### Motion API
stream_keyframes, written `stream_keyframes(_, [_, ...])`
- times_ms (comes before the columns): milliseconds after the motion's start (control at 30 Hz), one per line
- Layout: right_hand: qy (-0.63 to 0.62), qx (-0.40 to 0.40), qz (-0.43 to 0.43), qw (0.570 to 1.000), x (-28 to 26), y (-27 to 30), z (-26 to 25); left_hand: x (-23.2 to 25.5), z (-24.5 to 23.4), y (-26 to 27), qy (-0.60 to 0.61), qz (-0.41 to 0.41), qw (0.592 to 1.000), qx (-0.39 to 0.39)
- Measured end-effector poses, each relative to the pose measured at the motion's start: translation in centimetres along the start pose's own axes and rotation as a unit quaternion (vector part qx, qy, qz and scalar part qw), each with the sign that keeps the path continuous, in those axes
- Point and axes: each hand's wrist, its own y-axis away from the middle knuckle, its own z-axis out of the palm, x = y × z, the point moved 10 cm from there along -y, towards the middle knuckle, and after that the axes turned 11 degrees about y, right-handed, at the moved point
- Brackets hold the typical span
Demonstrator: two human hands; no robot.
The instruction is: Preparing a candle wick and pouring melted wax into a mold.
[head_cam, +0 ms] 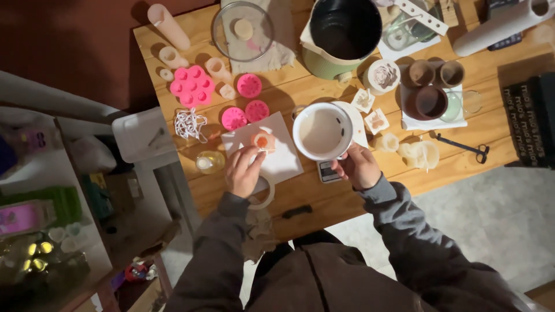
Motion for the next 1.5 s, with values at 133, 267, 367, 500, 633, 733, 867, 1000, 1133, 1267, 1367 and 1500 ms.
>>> stream_keyframes(133, [0.0, -0.016, -0.014, 1.0, -0.3, -2.1, 3.0, -0.3, 0.3, 0.9, -0.01, 0.0, 0.999, 0.03])
stream_keyframes(267, [0.026, -0.037, -0.015, 0.999, 0.6, -3.8, 5.1, 1.0, -1.4, -1.5, 0.034, 0.001, 0.999, 0.034])
stream_keyframes(367, [0.054, -0.051, -0.022, 0.997, 1.1, -4.5, 6.3, 1.1, -1.9, -2.1, 0.043, -0.009, 0.999, 0.027])
stream_keyframes(500, [0.094, -0.057, -0.05, 0.993, 0.8, -5.3, 7.9, 1.2, -2.4, -2.5, 0.035, -0.014, 0.999, 0.037])
stream_keyframes(633, [0.115, -0.061, -0.065, 0.989, 2.5, -6.5, 7.3, 2.1, -3.1, -3.8, 0.044, -0.013, 0.998, 0.044])
stream_keyframes(733, [0.136, -0.067, -0.077, 0.985, 2.9, -6.8, 7.1, 2.0, -3.3, -4.1, 0.041, -0.038, 0.997, 0.055])
stream_keyframes(867, [0.151, -0.062, -0.092, 0.982, 2.1, -6.5, 7.7, 2.0, -3.0, -3.3, 0.017, -0.036, 0.997, 0.062])
stream_keyframes(1000, [0.156, -0.059, -0.122, 0.978, 0.1, -5.8, 9.3, 1.8, -2.9, -3.3, 0.017, -0.056, 0.996, 0.072])
stream_keyframes(1133, [0.165, -0.077, -0.138, 0.974, -0.4, -5.5, 9.7, 1.5, -2.7, -2.9, 0.023, -0.055, 0.996, 0.066])
stream_keyframes(1267, [0.183, -0.074, -0.168, 0.966, -1.7, -4.9, 10.5, 1.4, -2.5, -2.7, 0.031, -0.053, 0.995, 0.072])
stream_keyframes(1367, [0.189, -0.072, -0.182, 0.962, -2.8, -4.5, 11.3, 1.2, -2.4, -2.7, 0.042, -0.056, 0.995, 0.076])
stream_keyframes(1500, [0.201, -0.067, -0.194, 0.958, -3.2, -4.2, 11.5, 0.4, -1.4, -0.8, 0.063, -0.045, 0.994, 0.083])
